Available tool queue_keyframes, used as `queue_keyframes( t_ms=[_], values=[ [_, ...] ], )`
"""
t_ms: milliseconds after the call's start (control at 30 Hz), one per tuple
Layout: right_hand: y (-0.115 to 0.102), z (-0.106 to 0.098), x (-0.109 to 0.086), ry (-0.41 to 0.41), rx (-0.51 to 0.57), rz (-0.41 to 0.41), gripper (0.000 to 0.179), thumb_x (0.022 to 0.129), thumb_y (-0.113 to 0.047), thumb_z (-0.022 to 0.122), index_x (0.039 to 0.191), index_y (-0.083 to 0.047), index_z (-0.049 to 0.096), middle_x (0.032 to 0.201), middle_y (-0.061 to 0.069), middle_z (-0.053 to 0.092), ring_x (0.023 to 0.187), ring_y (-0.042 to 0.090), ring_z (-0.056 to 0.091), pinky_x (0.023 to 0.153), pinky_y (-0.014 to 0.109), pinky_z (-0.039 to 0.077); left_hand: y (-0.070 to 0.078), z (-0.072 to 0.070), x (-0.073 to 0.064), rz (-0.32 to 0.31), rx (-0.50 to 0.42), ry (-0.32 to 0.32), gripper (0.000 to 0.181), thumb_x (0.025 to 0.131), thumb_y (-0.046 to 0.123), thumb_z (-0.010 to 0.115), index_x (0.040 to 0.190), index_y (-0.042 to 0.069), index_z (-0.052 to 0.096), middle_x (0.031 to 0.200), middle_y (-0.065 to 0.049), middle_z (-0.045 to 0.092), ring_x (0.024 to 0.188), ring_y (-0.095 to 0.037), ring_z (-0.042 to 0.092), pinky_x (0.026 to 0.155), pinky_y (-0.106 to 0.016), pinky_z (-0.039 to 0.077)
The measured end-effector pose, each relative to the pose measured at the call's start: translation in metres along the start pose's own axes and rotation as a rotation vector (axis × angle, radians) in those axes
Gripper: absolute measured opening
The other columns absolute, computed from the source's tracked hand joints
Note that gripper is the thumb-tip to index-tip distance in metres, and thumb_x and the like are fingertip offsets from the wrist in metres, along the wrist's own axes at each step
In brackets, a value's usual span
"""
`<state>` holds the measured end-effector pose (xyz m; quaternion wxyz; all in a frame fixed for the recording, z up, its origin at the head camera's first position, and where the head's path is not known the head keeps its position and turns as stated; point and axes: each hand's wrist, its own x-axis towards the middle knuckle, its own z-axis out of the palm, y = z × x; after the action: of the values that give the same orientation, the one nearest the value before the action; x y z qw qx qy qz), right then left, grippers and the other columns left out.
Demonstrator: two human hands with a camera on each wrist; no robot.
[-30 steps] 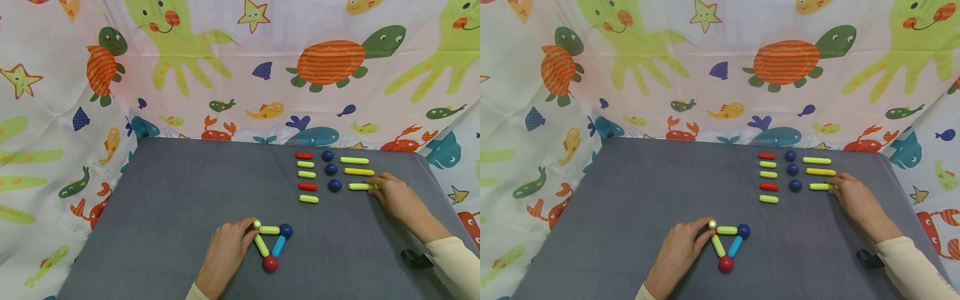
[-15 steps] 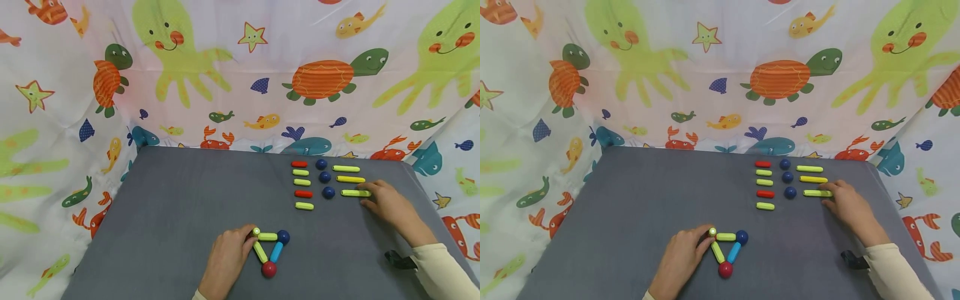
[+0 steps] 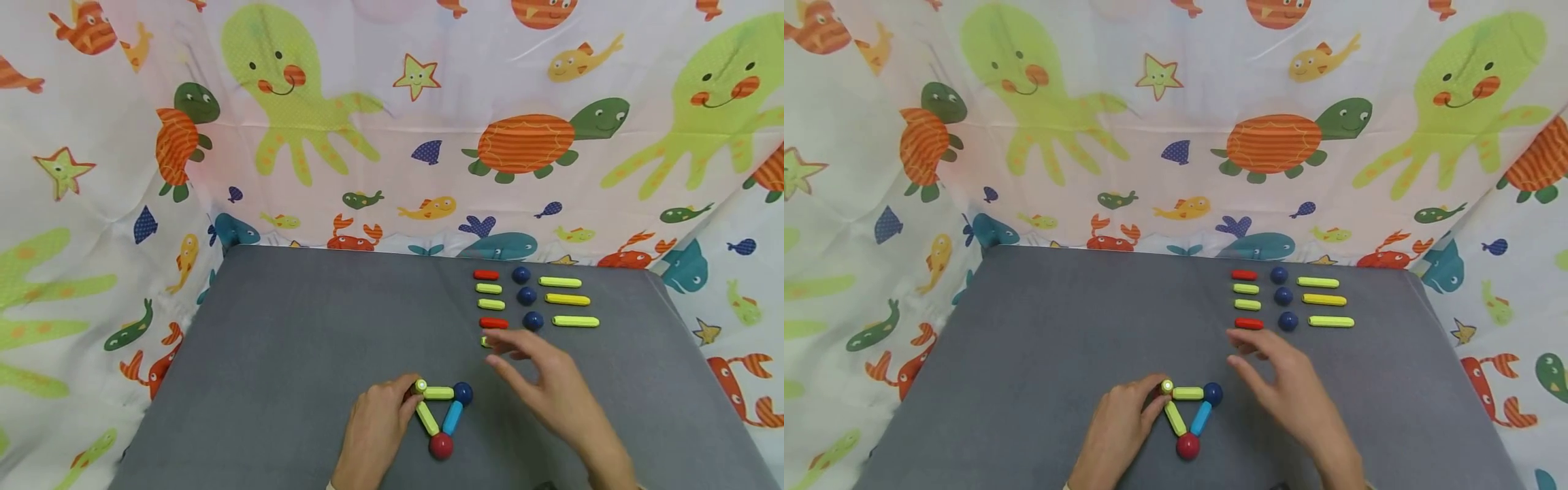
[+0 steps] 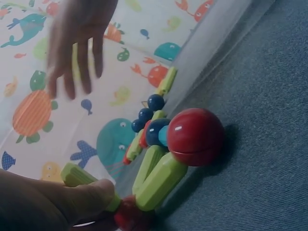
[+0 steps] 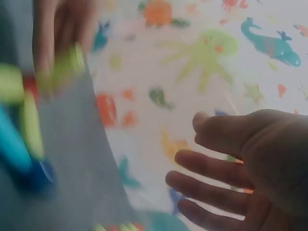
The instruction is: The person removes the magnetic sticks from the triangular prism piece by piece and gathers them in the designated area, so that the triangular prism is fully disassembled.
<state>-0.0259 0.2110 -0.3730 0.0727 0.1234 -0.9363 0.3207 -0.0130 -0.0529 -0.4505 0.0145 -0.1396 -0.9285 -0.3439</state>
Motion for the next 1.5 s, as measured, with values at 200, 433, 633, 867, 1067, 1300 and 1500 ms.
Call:
queue_keyframes(
  t_ms=[200,433,633,867,1067,1300,1500],
  values=[
    [-0.033,0.063,-0.015,-0.048,0.152,0.03,0.039,0.097,-0.021,0.081,0.132,-0.033,0.069,0.114,-0.018,0.07,0.098,0.004,0.068,0.082,0.034,0.061,-0.004,0.002,-0.002,-0.013,-0.01,-0.041,0.017,0.095,0.024,0.081,0.111,0.025,0.076,0.079,0.011,0.069,0.06,0.0,0.055,0.051,-0.024,0.042],
    [-0.042,0.097,-0.018,-0.149,0.094,0.058,0.039,0.093,-0.026,0.085,0.129,-0.031,0.071,0.112,-0.015,0.067,0.097,0.006,0.068,0.082,0.031,0.06,-0.009,0.002,-0.004,-0.048,-0.015,-0.094,0.029,0.094,0.023,0.081,0.122,0.024,0.076,0.09,0.004,0.075,0.063,-0.007,0.063,0.051,-0.027,0.046],
    [-0.041,0.106,-0.017,-0.192,0.117,0.064,0.031,0.095,-0.023,0.082,0.124,-0.03,0.071,0.111,-0.017,0.066,0.096,0.005,0.068,0.082,0.031,0.059,-0.012,0.005,-0.006,-0.061,0.029,-0.085,0.027,0.092,0.02,0.083,0.118,0.02,0.076,0.098,0.0,0.079,0.077,-0.017,0.074,0.058,-0.032,0.055],
    [-0.037,0.109,-0.014,-0.184,0.067,0.077,0.027,0.095,-0.023,0.082,0.12,-0.024,0.074,0.11,-0.011,0.07,0.096,0.006,0.069,0.08,0.03,0.059,-0.008,0.005,-0.002,-0.07,0.024,-0.079,0.039,0.091,0.017,0.085,0.127,0.019,0.072,0.103,-0.003,0.08,0.083,-0.02,0.077,0.06,-0.034,0.057],
    [-0.034,0.112,-0.012,-0.171,0.064,0.084,0.022,0.093,-0.023,0.085,0.111,-0.022,0.073,0.099,-0.01,0.069,0.086,0.006,0.067,0.072,0.029,0.057,-0.006,0.006,0.0,-0.059,0.009,-0.087,0.038,0.092,0.017,0.084,0.128,0.018,0.072,0.1,-0.003,0.079,0.077,-0.017,0.075,0.057,-0.032,0.054],
    [-0.032,0.114,-0.011,-0.171,0.071,0.099,0.019,0.092,-0.024,0.085,0.103,-0.027,0.069,0.091,-0.012,0.068,0.079,0.007,0.068,0.066,0.027,0.055,-0.007,0.007,0.003,-0.076,0.005,-0.102,0.04,0.092,0.014,0.084,0.13,0.014,0.072,0.104,-0.005,0.08,0.079,-0.016,0.075,0.059,-0.028,0.056],
    [-0.031,0.116,-0.009,-0.177,0.071,0.084,0.019,0.093,-0.025,0.085,0.103,-0.027,0.07,0.09,-0.014,0.068,0.075,0.002,0.065,0.063,0.025,0.053,-0.008,0.005,0.004,-0.087,0.005,-0.108,0.041,0.091,0.013,0.085,0.13,0.015,0.072,0.105,-0.005,0.079,0.08,-0.018,0.075,0.059,-0.03,0.056]
  ],
)
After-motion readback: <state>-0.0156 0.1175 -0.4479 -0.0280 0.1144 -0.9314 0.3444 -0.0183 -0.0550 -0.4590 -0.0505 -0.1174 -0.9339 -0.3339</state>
